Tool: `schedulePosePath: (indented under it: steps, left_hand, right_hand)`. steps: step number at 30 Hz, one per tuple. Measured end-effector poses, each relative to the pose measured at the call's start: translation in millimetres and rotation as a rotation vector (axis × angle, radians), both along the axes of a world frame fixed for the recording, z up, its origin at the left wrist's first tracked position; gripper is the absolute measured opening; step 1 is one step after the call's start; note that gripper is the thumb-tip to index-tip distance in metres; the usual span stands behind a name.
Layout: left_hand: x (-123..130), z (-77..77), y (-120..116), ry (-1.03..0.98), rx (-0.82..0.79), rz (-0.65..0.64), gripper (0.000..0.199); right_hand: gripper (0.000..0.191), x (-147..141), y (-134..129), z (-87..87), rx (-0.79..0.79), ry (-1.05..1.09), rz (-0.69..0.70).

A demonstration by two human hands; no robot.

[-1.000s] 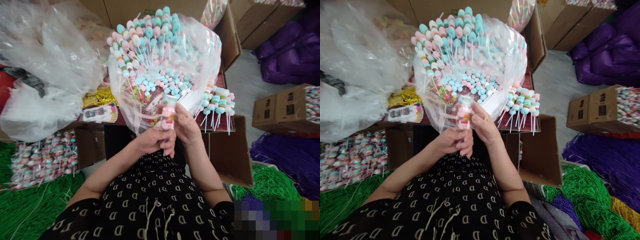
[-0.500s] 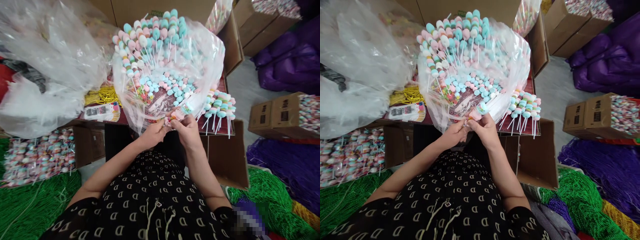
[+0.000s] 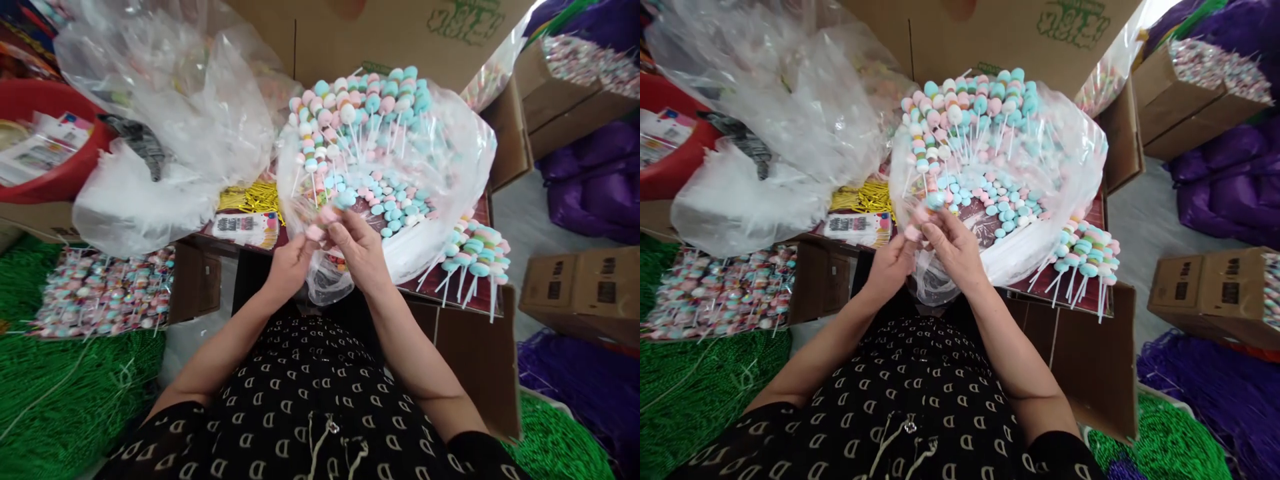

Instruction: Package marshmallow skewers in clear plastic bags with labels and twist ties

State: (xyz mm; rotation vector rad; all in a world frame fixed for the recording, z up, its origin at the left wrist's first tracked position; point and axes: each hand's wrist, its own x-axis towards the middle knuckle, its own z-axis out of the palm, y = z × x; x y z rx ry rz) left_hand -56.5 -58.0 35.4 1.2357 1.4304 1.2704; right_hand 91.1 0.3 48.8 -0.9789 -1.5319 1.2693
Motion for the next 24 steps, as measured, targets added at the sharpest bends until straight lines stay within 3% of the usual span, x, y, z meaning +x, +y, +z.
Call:
schedulePosePath:
  steps: [3,5,8,12,16,24]
  left_hand:
    - [-33.8,-2.5,1.2,-0.320,-0.020,0.210,0.049]
    - [-52.9,-2.8,1.9,-0.463,0.010,0.325,0.050]
    - [-72.4,-2.5,1.5,-0.563,0.043,0.438,0.048]
    - [-83.5,-3.2,0.0,-0.661,-0.001,0.536,0.045]
    - [-88.0,-5.4,-1.2,-0.740,-0.010,0.602,0.042]
    - [-92.8,-12.5,-3.1,-0.792,-0.024,0.584,0.041]
  right_hand:
    - [0.035,-36.7,16.5,-4.1,0.045,-0.060,0.166]
    - [0.025,-64.4,28.9,-10.4,0.145,-0.200,0.227]
    - [0.017,-102.6,47.2,-15.9,0.296,-0.484,0.286]
    - [0.021,-137.4,64.3,-10.0,0.404,-0.852,0.312]
    - [0.030,-158.6,71.7,-8.9,0.522,-1.027,0.420]
    - [0.038,-161.9,84.5,-32.5,0.469,-1.160,0.226]
